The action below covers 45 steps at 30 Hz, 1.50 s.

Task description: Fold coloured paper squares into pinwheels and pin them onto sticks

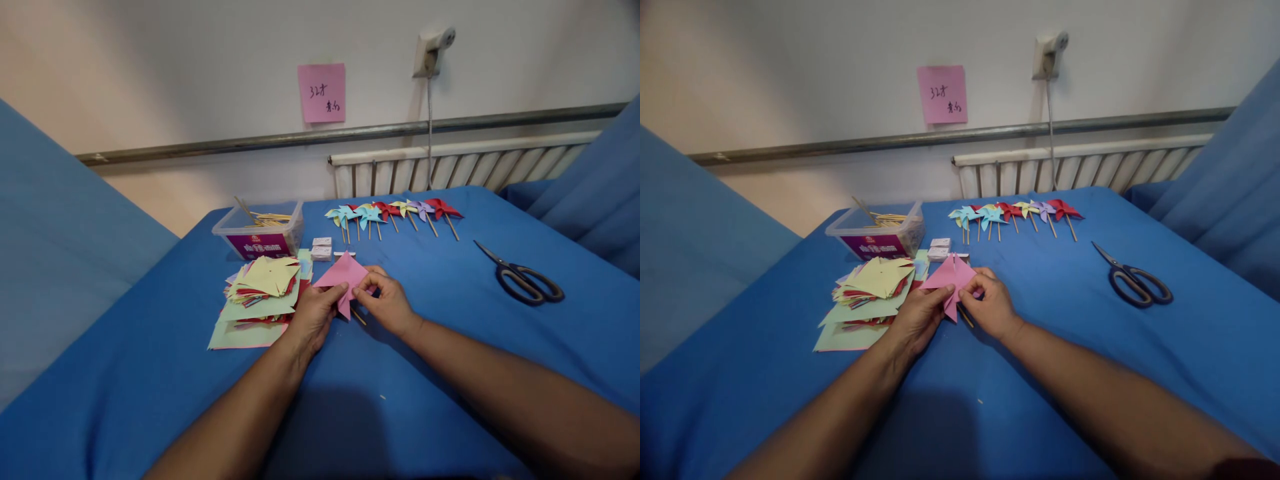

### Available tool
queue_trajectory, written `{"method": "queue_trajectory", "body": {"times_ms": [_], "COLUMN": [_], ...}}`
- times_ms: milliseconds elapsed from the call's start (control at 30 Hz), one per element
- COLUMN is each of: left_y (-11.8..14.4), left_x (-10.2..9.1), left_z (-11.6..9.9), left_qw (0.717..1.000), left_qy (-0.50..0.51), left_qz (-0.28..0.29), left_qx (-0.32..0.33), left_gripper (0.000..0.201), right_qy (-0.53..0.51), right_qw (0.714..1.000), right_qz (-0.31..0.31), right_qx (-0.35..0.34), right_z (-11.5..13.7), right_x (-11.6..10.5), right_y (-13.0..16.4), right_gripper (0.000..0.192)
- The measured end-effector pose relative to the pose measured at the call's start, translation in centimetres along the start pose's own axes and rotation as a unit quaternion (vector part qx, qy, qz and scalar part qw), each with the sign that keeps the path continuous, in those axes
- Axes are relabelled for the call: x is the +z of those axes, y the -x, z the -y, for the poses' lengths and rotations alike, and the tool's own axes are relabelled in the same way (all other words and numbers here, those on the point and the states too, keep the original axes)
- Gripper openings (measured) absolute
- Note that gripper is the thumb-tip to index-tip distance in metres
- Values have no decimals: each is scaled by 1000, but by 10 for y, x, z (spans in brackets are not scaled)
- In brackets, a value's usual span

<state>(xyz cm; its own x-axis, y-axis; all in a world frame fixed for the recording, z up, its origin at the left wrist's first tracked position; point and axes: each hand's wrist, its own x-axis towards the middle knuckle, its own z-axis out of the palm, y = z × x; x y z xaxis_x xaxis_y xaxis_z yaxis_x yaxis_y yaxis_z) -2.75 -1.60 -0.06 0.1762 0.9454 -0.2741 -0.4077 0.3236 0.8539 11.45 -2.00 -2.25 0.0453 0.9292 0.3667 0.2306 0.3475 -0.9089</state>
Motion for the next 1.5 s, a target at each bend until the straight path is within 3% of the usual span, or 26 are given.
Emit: {"method": "queue_trajectory", "body": {"times_ms": [500, 900, 1000, 1133, 1333, 1500], "left_y": [-1, -2, -1, -1, 4, 7], "left_x": [0, -2, -3, -4, 3, 4], "left_z": [0, 1, 1, 2, -6, -12], "left_qw": [1000, 995, 994, 991, 984, 969], "left_qy": [-11, -91, -106, -128, -170, -239], "left_qz": [-6, -26, -19, -10, 20, 35], "left_qx": [2, 31, 25, 24, 39, 53], "left_gripper": [33, 30, 30, 26, 31, 35], "right_qy": [4, -3, -69, -219, -348, -330], "right_qw": [1000, 1000, 997, 968, 913, 914], "right_qz": [9, 22, -3, -36, 74, 122], "right_qx": [3, 13, 34, 117, 199, 202], "right_z": [-3, -3, -6, -9, -4, -5], "right_x": [0, 0, 0, -2, -7, -10], "right_y": [-1, 0, -2, -7, -10, -9], "right_gripper": [15, 16, 11, 42, 45, 42]}}
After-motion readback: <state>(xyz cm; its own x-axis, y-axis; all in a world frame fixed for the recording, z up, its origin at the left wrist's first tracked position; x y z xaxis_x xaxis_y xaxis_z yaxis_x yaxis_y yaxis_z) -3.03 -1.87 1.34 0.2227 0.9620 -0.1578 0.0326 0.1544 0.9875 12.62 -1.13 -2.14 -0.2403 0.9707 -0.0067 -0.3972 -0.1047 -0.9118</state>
